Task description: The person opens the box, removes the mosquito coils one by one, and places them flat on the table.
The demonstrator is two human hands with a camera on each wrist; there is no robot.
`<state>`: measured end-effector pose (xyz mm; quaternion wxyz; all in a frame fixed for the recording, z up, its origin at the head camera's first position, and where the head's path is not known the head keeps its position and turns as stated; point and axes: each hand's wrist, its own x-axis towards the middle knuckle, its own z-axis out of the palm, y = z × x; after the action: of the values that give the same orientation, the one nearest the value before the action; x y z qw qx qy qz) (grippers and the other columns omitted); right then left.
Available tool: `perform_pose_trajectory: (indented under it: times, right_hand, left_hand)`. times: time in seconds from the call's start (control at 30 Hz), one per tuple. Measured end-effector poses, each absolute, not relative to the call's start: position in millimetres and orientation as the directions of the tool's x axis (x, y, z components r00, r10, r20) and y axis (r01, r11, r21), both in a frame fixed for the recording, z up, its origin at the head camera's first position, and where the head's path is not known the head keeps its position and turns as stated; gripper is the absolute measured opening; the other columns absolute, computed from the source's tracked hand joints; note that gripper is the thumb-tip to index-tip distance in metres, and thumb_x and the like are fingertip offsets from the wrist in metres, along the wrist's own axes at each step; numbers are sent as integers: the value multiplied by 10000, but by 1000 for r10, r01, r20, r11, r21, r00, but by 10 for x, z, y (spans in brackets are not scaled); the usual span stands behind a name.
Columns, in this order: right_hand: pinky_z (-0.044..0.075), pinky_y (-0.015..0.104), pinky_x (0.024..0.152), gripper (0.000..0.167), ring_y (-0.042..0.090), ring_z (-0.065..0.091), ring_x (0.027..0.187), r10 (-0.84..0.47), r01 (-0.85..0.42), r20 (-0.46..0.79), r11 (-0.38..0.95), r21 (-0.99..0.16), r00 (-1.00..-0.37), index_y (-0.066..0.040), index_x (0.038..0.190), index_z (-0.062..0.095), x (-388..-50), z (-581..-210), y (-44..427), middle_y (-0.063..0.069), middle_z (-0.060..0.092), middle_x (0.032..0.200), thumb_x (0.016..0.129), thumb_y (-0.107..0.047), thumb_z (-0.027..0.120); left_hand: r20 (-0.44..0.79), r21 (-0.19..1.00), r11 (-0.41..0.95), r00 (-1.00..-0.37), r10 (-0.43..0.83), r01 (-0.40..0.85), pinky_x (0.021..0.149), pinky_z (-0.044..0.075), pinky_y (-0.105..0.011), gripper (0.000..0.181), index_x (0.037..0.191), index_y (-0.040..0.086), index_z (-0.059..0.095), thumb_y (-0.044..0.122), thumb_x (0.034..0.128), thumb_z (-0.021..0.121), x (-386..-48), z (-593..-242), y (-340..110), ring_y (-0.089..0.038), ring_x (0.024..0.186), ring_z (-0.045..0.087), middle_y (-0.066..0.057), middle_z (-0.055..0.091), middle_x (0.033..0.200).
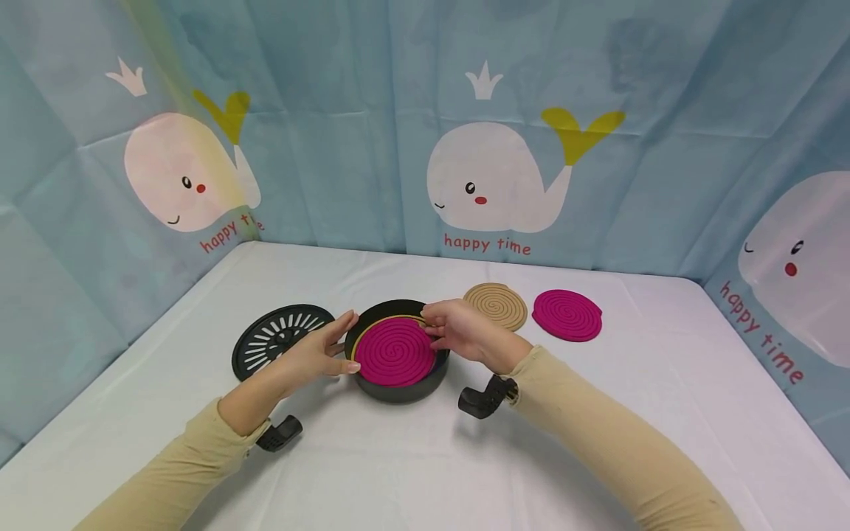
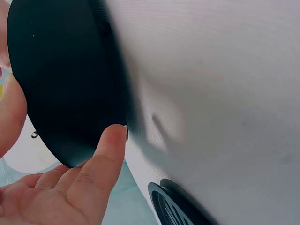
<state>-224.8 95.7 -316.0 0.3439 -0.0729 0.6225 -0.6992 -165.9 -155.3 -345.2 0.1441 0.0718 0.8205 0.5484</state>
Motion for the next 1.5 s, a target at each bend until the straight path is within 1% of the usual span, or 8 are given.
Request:
perform_pose_trajectory:
  times: [0.3, 0.47, 0.73, 0.9, 1.03, 1.17, 1.3, 1.5]
  right_hand:
    - [123, 529, 1166, 597, 406, 80, 1457, -593, 406, -315, -22, -913, -741, 100, 1513, 77, -2329, -3170, 911, 295, 33, 1574, 1007, -103, 323]
    - [110, 555, 1161, 610, 412, 68, 1455, -594, 398, -324, 7, -917, -736, 97, 1513, 57, -2291, -3158, 939, 295, 8, 1574, 997, -94, 320]
    - [143, 556, 1155, 618, 403, 101, 1452, -606, 373, -323, 46, -927, -727, 122, 1498, 61, -2214, -3167, 971, 304, 113, 1556, 976, -62, 337]
    - [147, 553, 1156, 605, 400, 102, 1453, -601, 372, -322, 44, -927, -731, 123, 1495, 76, -2193, -3176, 968, 296, 123, 1557, 980, -53, 340]
    - [140, 553, 1157, 607, 411, 99, 1449, -606, 382, -326, 40, -923, -726, 125, 1492, 74, -2174, -3167, 963, 304, 100, 1556, 977, -53, 342]
    - [146, 550, 1157, 614, 415, 88, 1447, -608, 391, -331, 37, -920, -722, 119, 1497, 73, -2169, -3151, 952, 300, 65, 1562, 976, -58, 347]
    - [187, 540, 1150, 603, 424, 124, 1430, -587, 387, -330, 31, -922, -740, 132, 1488, 120, -2193, -3146, 946, 312, 50, 1562, 971, -76, 349]
    - [240, 548, 1132, 558, 420, 213, 1409, -541, 372, -319, 13, -928, -778, 142, 1471, 206, -2237, -3136, 993, 321, 121, 1547, 986, -92, 354]
  left_hand:
    - [-160, 922, 385, -949, 273, -44, 1013, 440, -469, 933, 1560, 31, 86, -12, 865, 707, -1666, -3464, -1558, -424, 1405, 251, -154, 153, 1603]
    - [-166, 922, 383, -948, 272, -51, 992, 459, -468, 931, 1561, 37, 85, -11, 868, 705, -1671, -3468, -1557, -422, 1406, 250, -146, 150, 1605]
    - [-178, 922, 383, -947, 268, -65, 969, 473, -472, 933, 1563, 42, 81, -11, 869, 703, -1670, -3466, -1562, -418, 1410, 243, -139, 145, 1607]
    - [-175, 921, 386, -947, 268, -61, 939, 492, -452, 934, 1562, 38, 85, -14, 865, 705, -1660, -3473, -1567, -423, 1406, 250, -145, 151, 1605]
    - [-174, 922, 382, -948, 267, -62, 966, 479, -452, 935, 1561, 36, 87, -17, 863, 707, -1650, -3466, -1572, -422, 1406, 252, -149, 150, 1604]
    - [-163, 922, 383, -950, 268, -50, 1034, 420, -459, 933, 1557, 21, 85, -18, 863, 707, -1648, -3452, -1580, -429, 1404, 249, -161, 148, 1602]
    - [-154, 923, 382, -951, 269, -42, 1060, 384, -465, 930, 1553, 6, 85, -24, 861, 706, -1653, -3446, -1587, -438, 1402, 248, -172, 152, 1599]
    - [-171, 923, 381, -946, 274, -56, 996, 457, -458, 927, 1560, 32, 88, -13, 868, 704, -1677, -3467, -1579, -417, 1408, 252, -140, 157, 1605]
